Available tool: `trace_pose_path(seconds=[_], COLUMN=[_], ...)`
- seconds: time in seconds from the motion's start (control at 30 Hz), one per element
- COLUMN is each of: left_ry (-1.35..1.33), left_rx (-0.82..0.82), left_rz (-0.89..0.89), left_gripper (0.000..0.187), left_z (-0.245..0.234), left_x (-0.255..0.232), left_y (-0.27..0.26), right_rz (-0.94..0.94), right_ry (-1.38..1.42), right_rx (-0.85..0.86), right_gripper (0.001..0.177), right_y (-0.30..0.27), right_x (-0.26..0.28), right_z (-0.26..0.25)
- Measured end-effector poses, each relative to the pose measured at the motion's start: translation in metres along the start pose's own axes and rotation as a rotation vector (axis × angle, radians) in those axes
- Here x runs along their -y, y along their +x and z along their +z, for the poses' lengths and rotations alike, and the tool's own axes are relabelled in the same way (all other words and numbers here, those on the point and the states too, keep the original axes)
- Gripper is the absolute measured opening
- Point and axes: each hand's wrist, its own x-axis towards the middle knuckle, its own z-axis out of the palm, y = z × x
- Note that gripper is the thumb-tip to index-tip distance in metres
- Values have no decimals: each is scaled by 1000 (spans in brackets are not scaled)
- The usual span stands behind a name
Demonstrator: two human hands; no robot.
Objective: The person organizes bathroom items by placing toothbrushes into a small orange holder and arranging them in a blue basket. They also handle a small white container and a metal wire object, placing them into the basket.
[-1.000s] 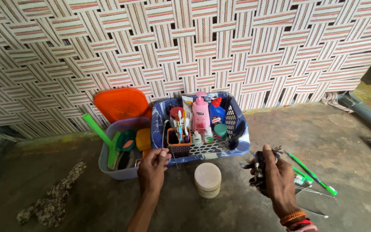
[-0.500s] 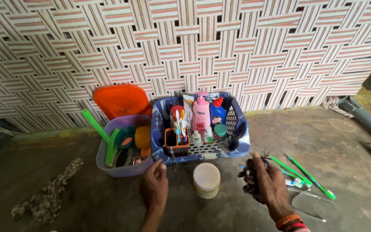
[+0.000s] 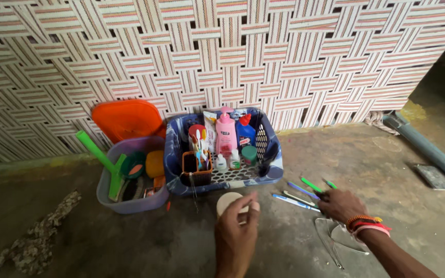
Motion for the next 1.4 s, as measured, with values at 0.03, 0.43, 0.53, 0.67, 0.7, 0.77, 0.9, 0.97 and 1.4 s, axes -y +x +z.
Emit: trace_pose_path(seconds=[0.03,0.43,0.53,0.67,0.7,0.77,0.9,0.97,1.4], left_ry=[5,15,53,62,47,16,21,93,-156], left_rx=[22,88,102,91,79,56,30,29,227], left_rz=[-12,-136,-125,-94,-79,-45,153,128,-79], left_gripper=[32,32,31,28,27,25,26,34,30], left_z=[5,25,22,10,7,3,1,0,-27], left_x=[-4,-23,-22,-14,-11,-5,6,9,54], left_y=[-5,-30,-30,-31,-30,-25,-13,-4,27], right_rz=[58,-74,-44,-33,-70,-119,-231,-364,-377], right_ry=[-54,-215,-228,-122,-88,37,419,530,563], right_rx=[52,179,125,128,103,73,157,204,78], right_gripper=[35,62,57,47,45,41,34,32,25], right_y=[7,60,43,38,36,23,-39,-70,-130], right_x=[-19,-68,-52,-46,-45,-32,5,28,87], right_z=[12,66,58,31,20,4,-35,-48,-65])
